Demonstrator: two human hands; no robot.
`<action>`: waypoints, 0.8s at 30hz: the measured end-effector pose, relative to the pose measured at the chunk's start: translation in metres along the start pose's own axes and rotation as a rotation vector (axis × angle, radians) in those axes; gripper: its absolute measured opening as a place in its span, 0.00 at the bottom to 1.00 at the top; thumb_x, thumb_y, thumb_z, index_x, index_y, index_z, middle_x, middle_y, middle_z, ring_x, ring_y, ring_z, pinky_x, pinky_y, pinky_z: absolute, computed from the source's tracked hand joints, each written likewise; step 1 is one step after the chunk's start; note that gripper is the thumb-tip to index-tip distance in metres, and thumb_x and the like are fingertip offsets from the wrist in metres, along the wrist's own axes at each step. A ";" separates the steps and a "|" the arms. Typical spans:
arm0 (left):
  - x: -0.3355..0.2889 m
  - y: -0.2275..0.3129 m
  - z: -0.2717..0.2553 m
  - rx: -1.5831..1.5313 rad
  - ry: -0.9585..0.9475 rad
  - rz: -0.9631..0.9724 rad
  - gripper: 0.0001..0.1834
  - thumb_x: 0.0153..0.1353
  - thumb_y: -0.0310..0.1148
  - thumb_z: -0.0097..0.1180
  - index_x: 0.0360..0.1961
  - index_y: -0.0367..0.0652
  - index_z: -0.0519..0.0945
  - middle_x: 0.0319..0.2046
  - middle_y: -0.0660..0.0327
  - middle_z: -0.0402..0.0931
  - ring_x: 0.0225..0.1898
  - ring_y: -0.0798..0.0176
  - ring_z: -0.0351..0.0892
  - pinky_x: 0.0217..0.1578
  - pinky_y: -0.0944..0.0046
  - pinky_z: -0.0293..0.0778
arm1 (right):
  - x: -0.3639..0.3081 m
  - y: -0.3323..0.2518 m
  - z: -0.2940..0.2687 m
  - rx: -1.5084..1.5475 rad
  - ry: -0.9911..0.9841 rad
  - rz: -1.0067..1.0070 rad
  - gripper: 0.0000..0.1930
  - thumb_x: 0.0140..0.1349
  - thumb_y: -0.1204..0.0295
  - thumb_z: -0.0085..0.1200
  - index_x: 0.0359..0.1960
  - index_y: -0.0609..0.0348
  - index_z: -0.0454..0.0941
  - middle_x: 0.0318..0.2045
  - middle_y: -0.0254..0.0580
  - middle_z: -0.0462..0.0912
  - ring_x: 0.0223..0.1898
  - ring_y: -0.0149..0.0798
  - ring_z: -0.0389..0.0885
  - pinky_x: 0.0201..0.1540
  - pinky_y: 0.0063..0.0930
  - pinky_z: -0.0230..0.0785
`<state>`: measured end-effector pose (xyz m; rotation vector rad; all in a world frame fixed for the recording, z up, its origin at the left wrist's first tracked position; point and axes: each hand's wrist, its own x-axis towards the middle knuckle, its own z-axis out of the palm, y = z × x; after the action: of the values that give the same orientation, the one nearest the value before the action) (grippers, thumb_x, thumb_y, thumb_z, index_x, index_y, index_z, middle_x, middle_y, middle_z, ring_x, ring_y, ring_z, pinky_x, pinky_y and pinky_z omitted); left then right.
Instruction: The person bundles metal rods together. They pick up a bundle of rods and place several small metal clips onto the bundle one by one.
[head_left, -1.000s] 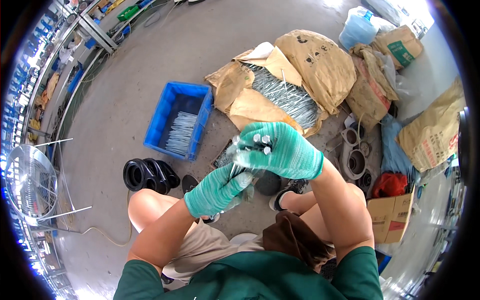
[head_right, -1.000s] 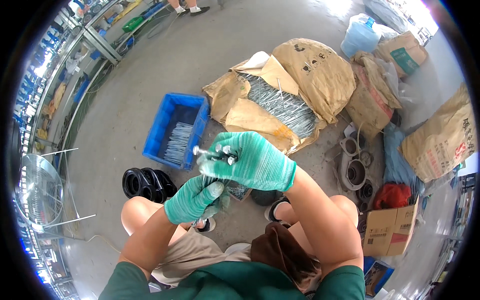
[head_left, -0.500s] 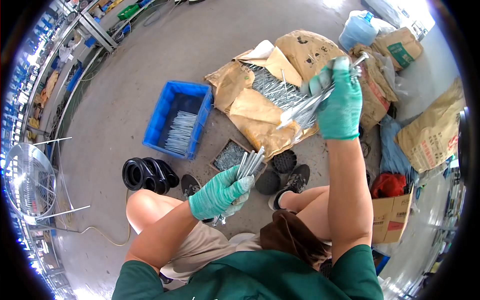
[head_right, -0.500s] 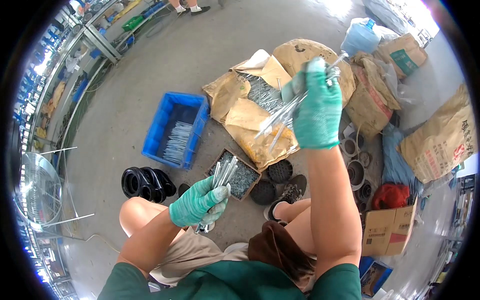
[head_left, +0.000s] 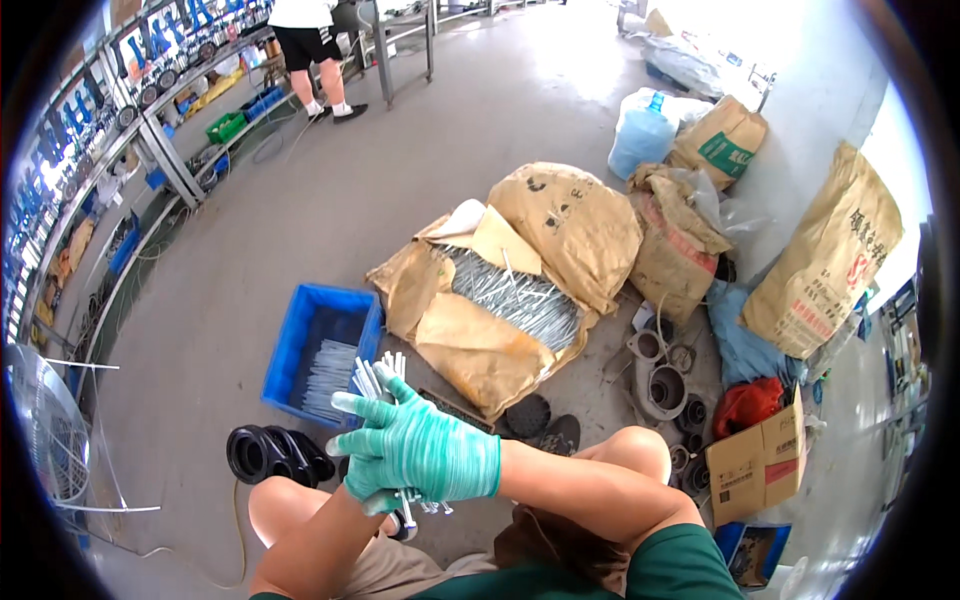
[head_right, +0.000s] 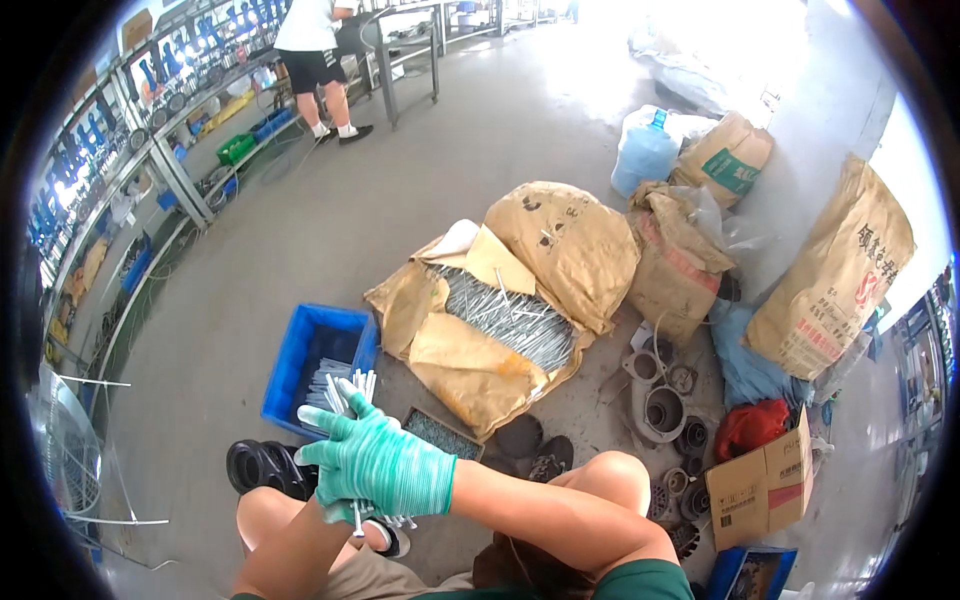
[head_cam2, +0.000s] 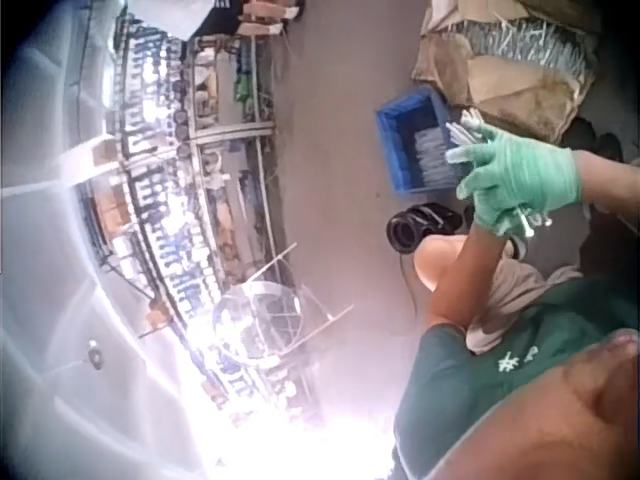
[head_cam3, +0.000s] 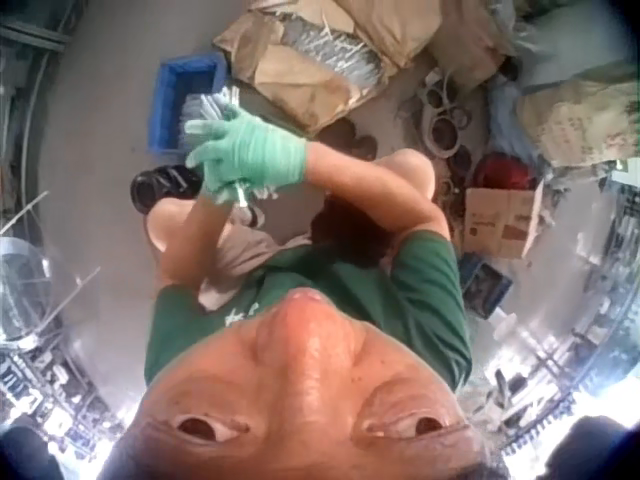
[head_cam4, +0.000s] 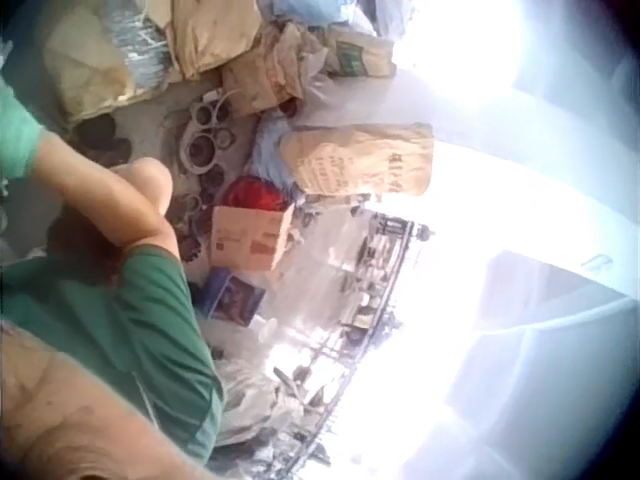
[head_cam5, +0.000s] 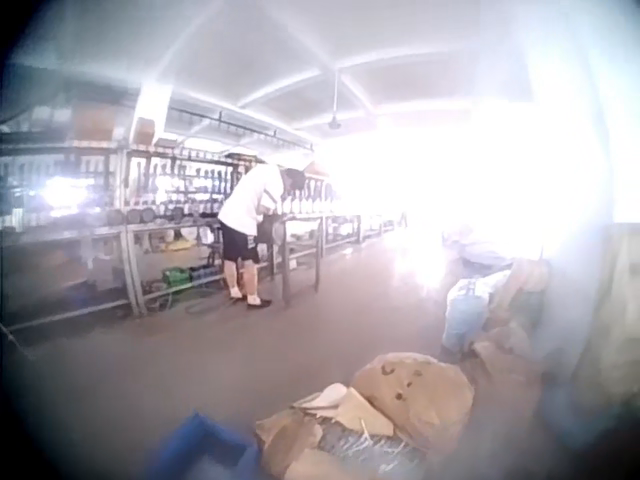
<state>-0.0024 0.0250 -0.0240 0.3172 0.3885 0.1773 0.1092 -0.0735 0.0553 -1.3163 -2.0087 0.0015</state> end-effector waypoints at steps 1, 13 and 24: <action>0.000 0.005 -0.003 0.004 0.011 0.071 0.25 0.69 0.48 0.50 0.61 0.48 0.63 0.52 0.57 0.64 0.50 0.63 0.60 0.49 0.63 0.57 | -0.001 -0.001 0.007 -0.085 -0.022 0.012 0.15 0.53 0.52 0.61 0.41 0.40 0.82 0.61 0.31 0.72 0.74 0.53 0.51 0.70 0.72 0.37; -0.019 0.025 0.030 0.420 -0.073 -0.008 0.16 0.67 0.50 0.55 0.40 0.49 0.75 0.20 0.64 0.71 0.14 0.64 0.72 0.14 0.66 0.72 | -0.026 0.021 -0.011 1.067 0.239 0.871 0.31 0.66 0.55 0.58 0.61 0.68 0.68 0.52 0.44 0.78 0.52 0.34 0.75 0.58 0.30 0.69; -0.014 0.002 0.034 0.922 -0.297 0.004 0.35 0.62 0.63 0.51 0.55 0.42 0.72 0.42 0.56 0.77 0.40 0.62 0.77 0.40 0.64 0.75 | -0.024 0.007 -0.009 1.356 0.464 0.895 0.12 0.70 0.64 0.53 0.41 0.61 0.77 0.32 0.39 0.82 0.45 0.36 0.81 0.50 0.38 0.74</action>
<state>-0.0014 0.0144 0.0112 1.2371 0.1509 -0.0599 0.1250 -0.0929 0.0464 -0.9580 -0.5350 1.1261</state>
